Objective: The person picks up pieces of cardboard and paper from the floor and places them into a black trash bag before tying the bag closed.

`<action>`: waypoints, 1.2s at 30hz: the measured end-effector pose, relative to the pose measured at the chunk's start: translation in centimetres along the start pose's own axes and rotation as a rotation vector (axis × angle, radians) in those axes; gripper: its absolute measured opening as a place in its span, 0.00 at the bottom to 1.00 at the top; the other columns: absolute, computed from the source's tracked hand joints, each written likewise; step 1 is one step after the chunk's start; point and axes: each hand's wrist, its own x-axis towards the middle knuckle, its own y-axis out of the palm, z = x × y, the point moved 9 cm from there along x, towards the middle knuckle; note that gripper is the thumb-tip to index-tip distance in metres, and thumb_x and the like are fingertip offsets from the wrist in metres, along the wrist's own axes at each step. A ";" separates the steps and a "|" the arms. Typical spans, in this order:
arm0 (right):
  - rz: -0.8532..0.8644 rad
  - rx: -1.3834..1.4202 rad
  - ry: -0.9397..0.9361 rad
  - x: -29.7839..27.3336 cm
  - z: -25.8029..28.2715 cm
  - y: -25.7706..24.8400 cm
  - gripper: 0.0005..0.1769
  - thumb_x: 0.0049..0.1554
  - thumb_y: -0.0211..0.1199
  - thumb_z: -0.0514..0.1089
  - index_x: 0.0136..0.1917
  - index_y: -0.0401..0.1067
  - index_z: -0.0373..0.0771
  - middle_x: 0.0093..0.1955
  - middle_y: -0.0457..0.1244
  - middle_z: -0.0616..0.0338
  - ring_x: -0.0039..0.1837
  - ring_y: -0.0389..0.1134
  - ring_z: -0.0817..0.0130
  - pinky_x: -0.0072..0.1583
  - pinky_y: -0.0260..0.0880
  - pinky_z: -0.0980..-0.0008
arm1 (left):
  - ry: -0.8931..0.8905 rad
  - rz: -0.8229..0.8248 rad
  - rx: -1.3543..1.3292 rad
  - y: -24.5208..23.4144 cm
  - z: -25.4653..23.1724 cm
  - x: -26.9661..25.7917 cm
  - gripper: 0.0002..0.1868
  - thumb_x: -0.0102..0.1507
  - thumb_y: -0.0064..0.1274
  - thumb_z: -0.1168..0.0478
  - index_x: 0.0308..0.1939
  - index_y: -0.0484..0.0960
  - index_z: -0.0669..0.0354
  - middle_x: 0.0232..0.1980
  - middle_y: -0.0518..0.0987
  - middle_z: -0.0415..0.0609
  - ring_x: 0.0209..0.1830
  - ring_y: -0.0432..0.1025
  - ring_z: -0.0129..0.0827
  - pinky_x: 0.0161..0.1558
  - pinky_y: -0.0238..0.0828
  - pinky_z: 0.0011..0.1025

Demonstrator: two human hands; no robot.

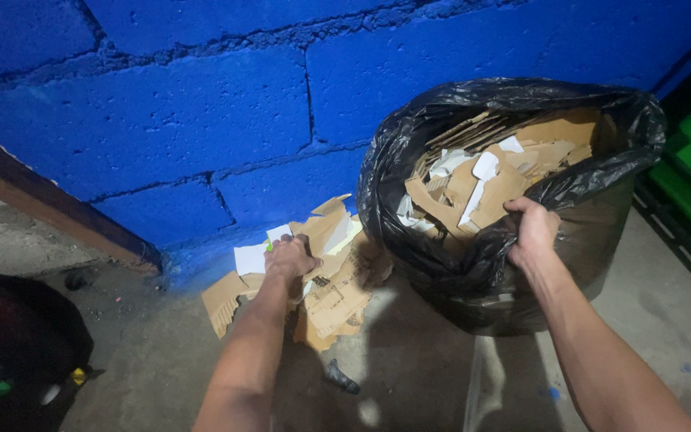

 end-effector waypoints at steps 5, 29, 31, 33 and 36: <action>-0.006 0.007 0.003 -0.5 0.3 0.3 0.13 0.47 0.62 0.28 0.47 0.68 0.23 0.45 0.66 0.47 0.43 0.70 0.58 0.45 0.75 0.62 | 0.011 0.013 -0.053 0.6 0.2 0.1 0.39 0.58 0.65 0.43 0.70 0.70 0.46 0.63 0.75 0.52 0.63 0.71 0.46 0.64 0.71 0.45; 0.006 -0.080 -0.020 -0.3 1.4 -0.7 0.14 0.47 0.66 0.30 0.47 0.69 0.24 0.44 0.65 0.47 0.40 0.67 0.59 0.41 0.69 0.59 | 0.159 -0.491 -0.419 -9.9 -1.6 -4.8 0.21 0.62 0.42 0.58 0.54 0.82 0.61 0.49 0.80 0.73 0.51 0.75 0.69 0.58 0.69 0.54; 0.019 -0.051 0.012 -1.1 1.9 -0.4 0.12 0.46 0.64 0.31 0.44 0.69 0.24 0.43 0.66 0.48 0.40 0.69 0.58 0.41 0.72 0.59 | 0.210 -0.576 -0.496 -11.5 -3.0 -6.0 0.20 0.62 0.42 0.57 0.53 0.81 0.60 0.48 0.80 0.74 0.51 0.74 0.70 0.57 0.69 0.55; 0.028 -0.028 0.016 -2.0 3.0 0.0 0.11 0.46 0.63 0.30 0.44 0.69 0.25 0.42 0.66 0.49 0.39 0.70 0.58 0.40 0.73 0.60 | 0.285 -0.667 -0.569 -13.5 -4.7 -7.5 0.19 0.63 0.42 0.57 0.52 0.81 0.60 0.47 0.81 0.73 0.49 0.75 0.69 0.56 0.69 0.54; 0.058 -0.001 0.006 -2.9 4.4 0.1 0.10 0.47 0.62 0.29 0.45 0.70 0.24 0.40 0.67 0.50 0.39 0.71 0.59 0.41 0.73 0.61 | 0.438 -0.830 -0.700 -16.2 -8.0 -10.8 0.20 0.63 0.41 0.57 0.54 0.81 0.59 0.46 0.83 0.70 0.49 0.77 0.63 0.53 0.72 0.50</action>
